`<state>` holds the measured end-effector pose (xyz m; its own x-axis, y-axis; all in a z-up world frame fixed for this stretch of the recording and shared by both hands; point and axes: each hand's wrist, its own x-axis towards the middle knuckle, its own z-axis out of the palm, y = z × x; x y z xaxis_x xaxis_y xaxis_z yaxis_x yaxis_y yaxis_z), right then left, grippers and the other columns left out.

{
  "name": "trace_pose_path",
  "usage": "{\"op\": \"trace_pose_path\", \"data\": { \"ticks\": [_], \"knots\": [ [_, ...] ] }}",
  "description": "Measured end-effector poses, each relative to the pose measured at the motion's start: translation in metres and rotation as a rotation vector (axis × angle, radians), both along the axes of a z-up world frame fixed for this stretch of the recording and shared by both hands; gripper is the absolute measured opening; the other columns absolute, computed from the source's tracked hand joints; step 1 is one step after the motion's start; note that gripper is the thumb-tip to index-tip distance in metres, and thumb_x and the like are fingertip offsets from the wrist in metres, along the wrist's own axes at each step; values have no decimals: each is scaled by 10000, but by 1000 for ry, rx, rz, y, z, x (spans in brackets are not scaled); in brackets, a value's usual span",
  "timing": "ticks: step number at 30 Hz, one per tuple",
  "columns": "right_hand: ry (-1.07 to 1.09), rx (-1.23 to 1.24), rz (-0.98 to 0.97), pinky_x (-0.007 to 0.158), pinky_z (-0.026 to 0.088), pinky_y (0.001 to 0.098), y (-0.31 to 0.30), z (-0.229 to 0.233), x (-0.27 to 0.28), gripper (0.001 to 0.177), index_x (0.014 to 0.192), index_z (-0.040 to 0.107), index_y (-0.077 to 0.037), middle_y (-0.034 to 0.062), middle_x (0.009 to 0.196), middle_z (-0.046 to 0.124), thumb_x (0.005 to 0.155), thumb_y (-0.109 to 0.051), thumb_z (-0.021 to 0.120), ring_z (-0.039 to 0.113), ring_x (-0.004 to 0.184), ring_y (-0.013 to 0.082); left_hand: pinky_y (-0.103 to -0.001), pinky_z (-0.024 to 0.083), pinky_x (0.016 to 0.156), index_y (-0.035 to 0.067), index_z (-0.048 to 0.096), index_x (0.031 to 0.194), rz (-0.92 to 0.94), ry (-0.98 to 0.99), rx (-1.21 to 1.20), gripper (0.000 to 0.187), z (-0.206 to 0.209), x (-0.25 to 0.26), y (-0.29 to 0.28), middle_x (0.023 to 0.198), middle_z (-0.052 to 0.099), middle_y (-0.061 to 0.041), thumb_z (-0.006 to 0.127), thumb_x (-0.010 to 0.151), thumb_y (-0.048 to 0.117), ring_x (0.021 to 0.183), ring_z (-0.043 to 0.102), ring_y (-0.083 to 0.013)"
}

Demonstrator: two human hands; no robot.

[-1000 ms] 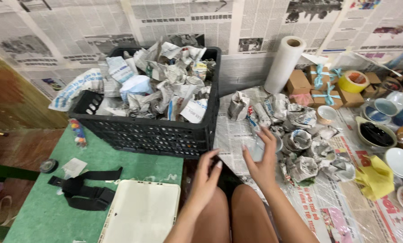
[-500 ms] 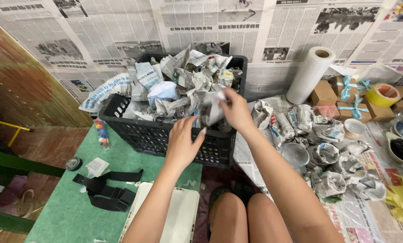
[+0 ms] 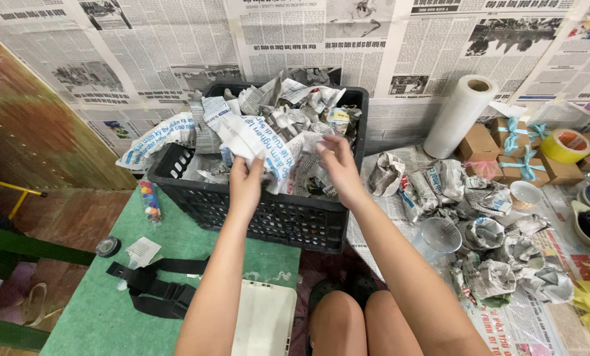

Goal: The person sits at a table and wraps small ceramic bowls and a glass tumbler with newspaper. They pick up each item, fold a sheet of newspaper around it, and place the wrapped item on the table. The process is repeated for several items.

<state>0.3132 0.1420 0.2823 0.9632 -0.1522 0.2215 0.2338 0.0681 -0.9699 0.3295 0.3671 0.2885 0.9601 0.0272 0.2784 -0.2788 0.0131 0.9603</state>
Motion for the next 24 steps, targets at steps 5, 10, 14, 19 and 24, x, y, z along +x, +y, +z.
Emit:
{"op": "trace_pose_path", "data": {
  "ticks": [5,10,14,19,24],
  "knots": [
    [5,-39,127,1076,473,403,6,5,-4,595,1461,434,-55,135,1427,564,1006,-419,552,558,1317,231,-390,527,1012,46,479,1436,-345,206,-843,463,0,-21,14,1328,631,-89,530,999,188,1209,631,-205],
    [190,103,225,1019,511,384,-1,-1,-2,635,1342,629,-14,116,1210,734,1026,-522,414,681,1138,223,-403,542,957,87,373,1493,-229,124,-675,501,0,-40,8,1381,573,-60,517,1028,207,1194,614,-178],
    [-9,-51,109,1011,545,413,-2,-16,3,471,1265,648,19,134,1156,754,994,-363,599,703,1119,255,-443,595,895,-26,397,1363,51,-29,-423,382,-1,-30,13,1315,636,-176,523,1097,217,1109,680,-277],
    [-41,-894,164,1027,515,416,10,-27,1,567,1268,682,-94,169,1257,682,788,-357,833,668,1172,312,-534,516,769,-42,397,1337,541,-108,650,410,2,-28,21,1059,693,-285,548,1062,222,960,667,-462],
    [223,-961,-17,1010,442,463,17,-17,8,1051,1467,485,-93,271,1424,406,573,-345,978,521,1206,447,-507,536,802,-29,447,1242,659,37,874,399,10,-17,17,1054,690,-236,589,1077,305,997,681,-417]
  ]
}}
